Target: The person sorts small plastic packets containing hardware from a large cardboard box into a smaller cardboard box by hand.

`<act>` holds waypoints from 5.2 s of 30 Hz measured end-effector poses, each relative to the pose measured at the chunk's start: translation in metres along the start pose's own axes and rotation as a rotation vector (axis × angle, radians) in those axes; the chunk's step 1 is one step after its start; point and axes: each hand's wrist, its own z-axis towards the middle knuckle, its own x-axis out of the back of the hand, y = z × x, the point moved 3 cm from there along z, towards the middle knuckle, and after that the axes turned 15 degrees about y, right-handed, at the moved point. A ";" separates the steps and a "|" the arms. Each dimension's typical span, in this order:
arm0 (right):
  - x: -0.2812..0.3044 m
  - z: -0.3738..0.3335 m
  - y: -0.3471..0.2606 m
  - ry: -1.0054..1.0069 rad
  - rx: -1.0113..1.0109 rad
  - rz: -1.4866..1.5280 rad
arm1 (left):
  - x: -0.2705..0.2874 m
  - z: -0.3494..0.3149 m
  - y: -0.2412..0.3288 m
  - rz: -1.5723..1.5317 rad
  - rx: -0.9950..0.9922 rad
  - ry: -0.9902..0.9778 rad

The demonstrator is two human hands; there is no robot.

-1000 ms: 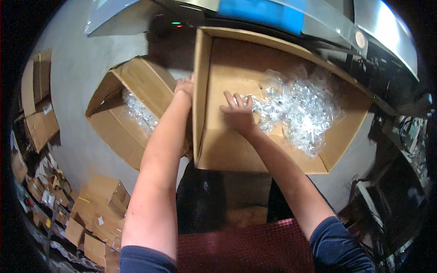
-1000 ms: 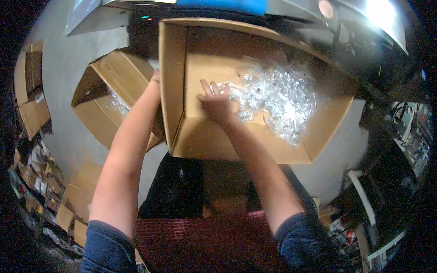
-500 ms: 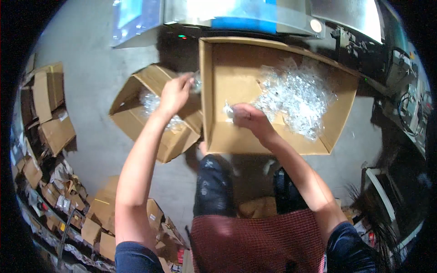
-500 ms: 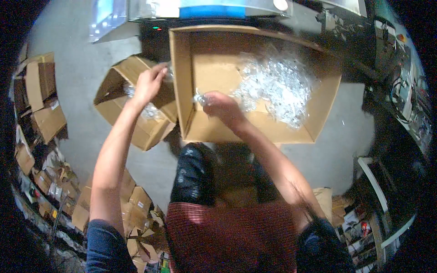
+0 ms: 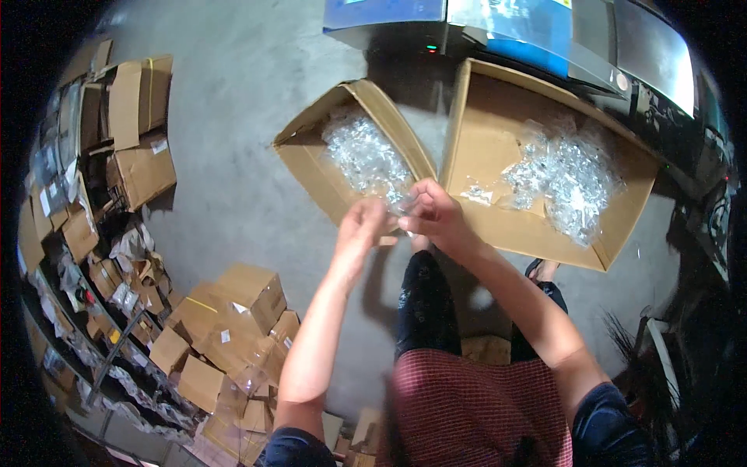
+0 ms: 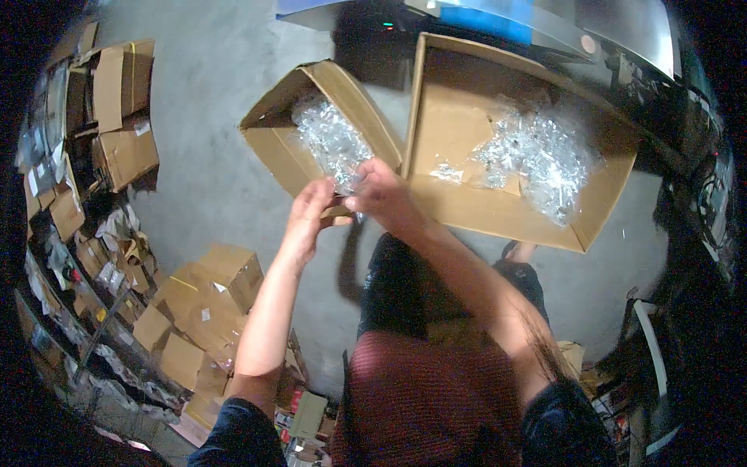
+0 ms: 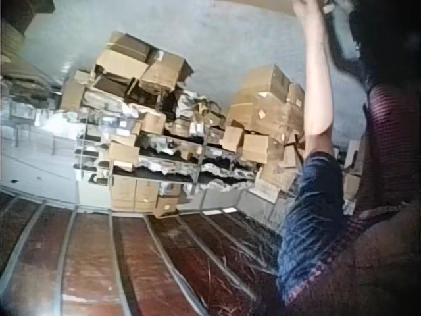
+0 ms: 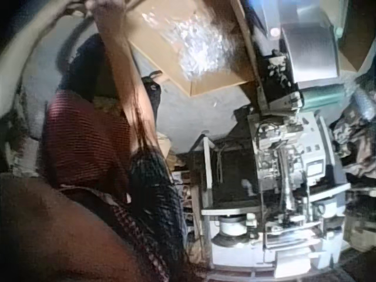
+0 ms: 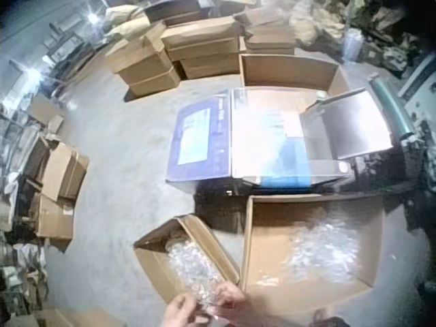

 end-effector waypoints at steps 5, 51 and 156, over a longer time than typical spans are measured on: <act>-0.006 0.012 -0.002 0.000 -0.318 0.181 | 0.011 0.003 -0.008 -0.151 -0.136 -0.010; 0.285 -0.137 -0.116 0.368 0.284 -0.403 | -0.267 -0.104 -0.057 -0.405 0.262 -0.423; 0.034 -0.076 -0.157 -0.012 0.514 -0.934 | -0.067 -0.047 0.033 -0.685 -0.194 -0.152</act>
